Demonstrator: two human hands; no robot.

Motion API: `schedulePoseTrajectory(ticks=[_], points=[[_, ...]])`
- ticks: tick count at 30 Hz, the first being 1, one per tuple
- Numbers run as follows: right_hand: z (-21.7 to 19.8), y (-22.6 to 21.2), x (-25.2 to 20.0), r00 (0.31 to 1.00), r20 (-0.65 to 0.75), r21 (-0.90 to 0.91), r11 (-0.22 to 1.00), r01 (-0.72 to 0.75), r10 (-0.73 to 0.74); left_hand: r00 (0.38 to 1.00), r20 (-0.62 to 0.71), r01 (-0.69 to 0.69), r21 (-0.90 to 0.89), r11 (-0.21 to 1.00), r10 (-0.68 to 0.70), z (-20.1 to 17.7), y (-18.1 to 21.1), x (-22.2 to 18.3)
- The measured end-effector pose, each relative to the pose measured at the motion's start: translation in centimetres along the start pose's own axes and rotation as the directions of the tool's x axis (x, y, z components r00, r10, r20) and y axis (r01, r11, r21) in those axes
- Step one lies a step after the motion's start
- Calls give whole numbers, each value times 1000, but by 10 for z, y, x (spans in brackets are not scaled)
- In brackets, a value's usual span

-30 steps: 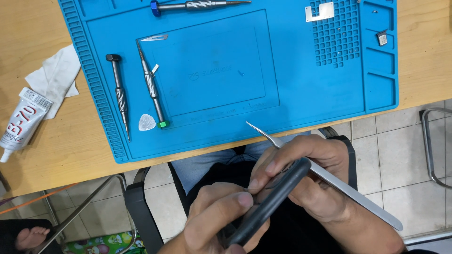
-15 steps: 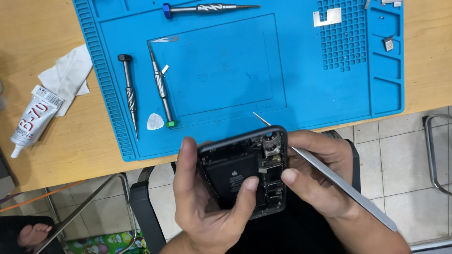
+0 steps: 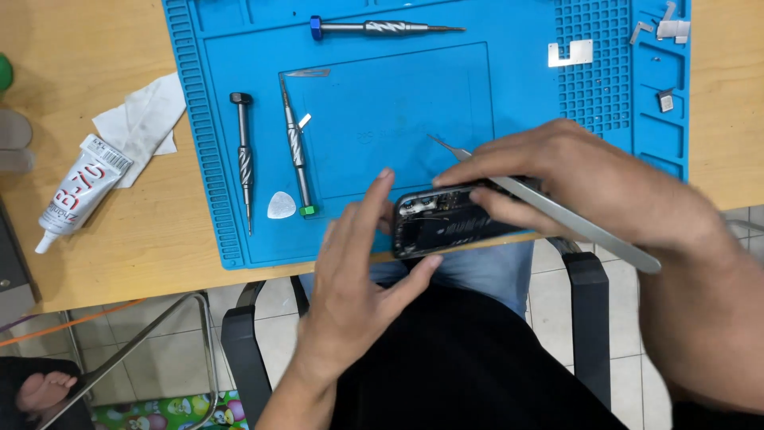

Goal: The person uses a screwdriver to remove screws from the internal frame of a disassembled smartphone. They then use tweezers to carefully lift and remove small components and connectors from the device's motherboard area.

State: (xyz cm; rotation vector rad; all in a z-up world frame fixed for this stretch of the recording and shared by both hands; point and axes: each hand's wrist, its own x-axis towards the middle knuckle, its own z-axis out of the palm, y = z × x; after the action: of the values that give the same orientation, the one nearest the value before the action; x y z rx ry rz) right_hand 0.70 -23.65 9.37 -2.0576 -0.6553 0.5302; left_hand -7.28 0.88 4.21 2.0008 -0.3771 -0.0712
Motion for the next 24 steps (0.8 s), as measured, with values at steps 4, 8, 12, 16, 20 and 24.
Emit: schedulePoseTrajectory(ticks=[4,8,12,16,20,24], points=[[1,23,33,960,239,-123,986,-116,142,980,195,-144,632,761,24,-4,-18,11],[12,39,48,987,105,-241,966,-96,125,984,174,-165,775,610,44,-3,-33,19],[19,31,24,974,-199,-248,967,58,-110,983,181,-157,765,625,25,-7,-39,27],[53,43,-3,888,-459,-4,999,41,-39,975,212,-219,827,518,73,-16,-44,29],[88,28,-7,813,-525,140,967,-212,254,963,204,-270,760,592,178,-22,-55,33],[103,31,-5,797,-534,158,960,-233,282,964,181,-264,732,628,194,-23,-65,37]])
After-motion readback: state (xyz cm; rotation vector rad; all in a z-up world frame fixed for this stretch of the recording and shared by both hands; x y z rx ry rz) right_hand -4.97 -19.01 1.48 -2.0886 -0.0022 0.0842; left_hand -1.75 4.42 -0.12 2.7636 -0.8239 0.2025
